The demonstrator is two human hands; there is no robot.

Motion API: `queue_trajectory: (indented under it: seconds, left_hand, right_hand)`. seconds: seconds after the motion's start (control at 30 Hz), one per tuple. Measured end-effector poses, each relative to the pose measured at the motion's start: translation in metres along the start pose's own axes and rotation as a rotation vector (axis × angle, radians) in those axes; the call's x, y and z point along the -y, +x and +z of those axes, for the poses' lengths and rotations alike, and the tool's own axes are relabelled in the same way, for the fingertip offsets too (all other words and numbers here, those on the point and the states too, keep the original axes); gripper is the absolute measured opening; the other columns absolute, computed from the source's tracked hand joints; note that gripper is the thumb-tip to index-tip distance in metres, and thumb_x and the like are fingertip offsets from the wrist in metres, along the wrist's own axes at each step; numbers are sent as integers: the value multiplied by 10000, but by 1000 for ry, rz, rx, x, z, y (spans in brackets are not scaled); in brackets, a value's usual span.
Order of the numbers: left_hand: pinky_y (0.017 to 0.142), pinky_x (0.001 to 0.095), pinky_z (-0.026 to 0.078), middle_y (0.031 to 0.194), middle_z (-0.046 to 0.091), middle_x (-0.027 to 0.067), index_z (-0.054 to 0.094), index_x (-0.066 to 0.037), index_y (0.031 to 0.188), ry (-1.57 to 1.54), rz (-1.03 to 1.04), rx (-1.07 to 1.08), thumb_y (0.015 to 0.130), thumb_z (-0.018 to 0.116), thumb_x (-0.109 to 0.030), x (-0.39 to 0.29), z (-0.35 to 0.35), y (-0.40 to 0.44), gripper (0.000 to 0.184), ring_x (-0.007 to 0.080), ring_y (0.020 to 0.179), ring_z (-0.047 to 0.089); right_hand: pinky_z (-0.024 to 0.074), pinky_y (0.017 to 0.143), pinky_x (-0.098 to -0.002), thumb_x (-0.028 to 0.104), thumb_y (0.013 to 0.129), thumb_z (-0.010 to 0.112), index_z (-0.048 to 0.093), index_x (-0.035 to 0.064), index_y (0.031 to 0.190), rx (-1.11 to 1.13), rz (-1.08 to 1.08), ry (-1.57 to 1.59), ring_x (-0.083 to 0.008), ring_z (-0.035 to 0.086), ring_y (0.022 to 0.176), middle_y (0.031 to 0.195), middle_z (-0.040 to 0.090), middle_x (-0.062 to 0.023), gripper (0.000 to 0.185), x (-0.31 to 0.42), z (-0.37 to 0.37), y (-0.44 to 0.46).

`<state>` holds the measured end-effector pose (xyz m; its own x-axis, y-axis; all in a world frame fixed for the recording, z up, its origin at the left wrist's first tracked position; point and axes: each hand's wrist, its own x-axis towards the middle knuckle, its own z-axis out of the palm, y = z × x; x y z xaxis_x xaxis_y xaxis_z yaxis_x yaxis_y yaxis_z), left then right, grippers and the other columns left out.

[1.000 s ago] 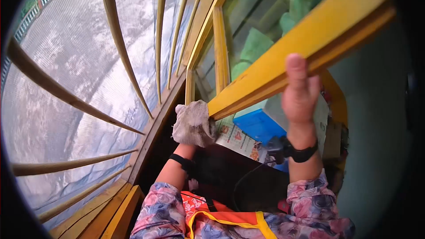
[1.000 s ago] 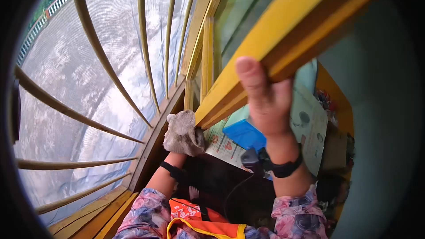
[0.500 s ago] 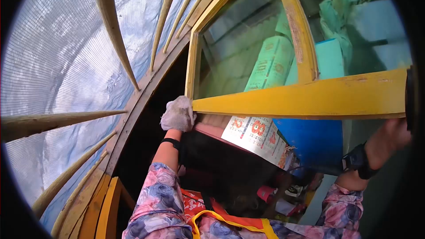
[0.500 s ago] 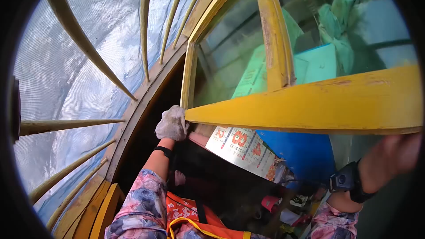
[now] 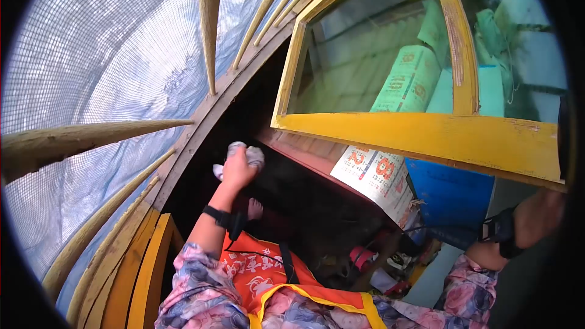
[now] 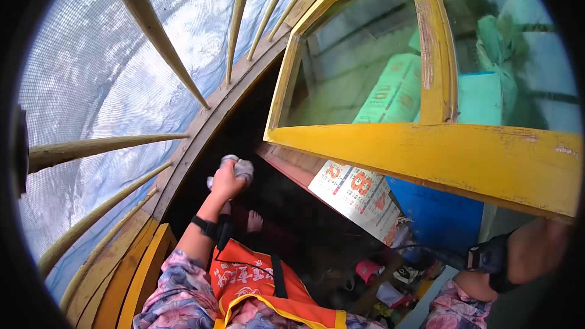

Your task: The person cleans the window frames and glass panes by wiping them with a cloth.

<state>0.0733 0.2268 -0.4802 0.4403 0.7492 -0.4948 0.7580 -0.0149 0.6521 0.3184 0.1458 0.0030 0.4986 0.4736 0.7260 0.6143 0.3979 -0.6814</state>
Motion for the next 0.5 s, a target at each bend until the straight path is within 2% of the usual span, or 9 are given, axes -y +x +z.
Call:
queue_trajectory:
  seconds: [0.07,0.13,0.2,0.27,0.33,0.37,0.4,0.47,0.5]
  left_hand:
    - [712,368,477,896,604,178,444,-40,1114,-423,50,111,622,652,-209,-56,-56,-19,561,355,813,594]
    - [761,338,447,950,563,154,417,-54,1182,-891,343,191,620,681,-213,-95,-84,-37,641,307,873,564]
    - [875,343,359,1039,505,126,455,-72,1187,-1216,568,274,645,700,-256,-132,-90,-47,623,272,994,479]
    - [963,388,257,1080,481,117,519,-99,1149,-701,988,30,657,702,-353,-164,-107,-45,583,279,1101,396]
    - [989,406,203,1114,470,118,560,-126,1115,-576,1027,-384,625,697,-444,-185,-101,-31,599,289,1152,345]
    - [965,419,247,1118,477,135,563,-145,1111,-506,956,-462,626,679,-446,-190,-95,-25,583,320,1118,385]
    - [965,419,247,1118,477,135,563,-145,1111,-500,960,-468,626,679,-446,-192,-79,-20,583,320,1118,385]
    - [945,430,291,1182,429,196,567,-84,1084,-907,911,-245,627,687,-349,-190,-37,-15,542,350,1075,419]
    - [883,388,368,1124,482,190,554,-38,1079,-818,911,-395,645,660,-262,-186,-27,-13,500,305,1015,488]
  right_hand:
    - [415,810,-324,267,875,454,530,19,1049,-8,-3,-5,-182,524,920,993,555,-63,313,0,0,0]
    - [416,808,-324,266,873,455,531,17,1047,-10,-5,-9,-182,525,917,991,556,-64,313,-1,2,-3]
    - [417,807,-323,265,872,456,532,16,1046,-24,-6,-14,-181,527,914,990,556,-64,313,0,0,-3]
    - [418,805,-323,264,871,457,534,14,1044,-32,-13,-18,-181,528,911,988,557,-65,314,0,-2,-4]
    - [419,803,-322,263,870,458,535,13,1043,-49,-13,-23,-181,529,908,987,558,-66,314,-1,-4,-7]
    - [420,802,-322,263,869,459,536,12,1042,-55,-21,-30,-181,529,906,986,558,-66,314,-1,-5,-10]
    - [420,802,-322,262,869,459,536,11,1041,-59,-20,-35,-181,530,905,986,559,-67,314,-5,-5,-12]
    - [421,800,-321,261,868,460,538,10,1040,-78,-24,-46,-181,531,902,984,559,-68,315,-5,-9,-14]
    - [422,799,-321,261,867,461,538,9,1039,-89,-30,-57,-181,531,900,984,560,-68,315,-6,-11,-16]
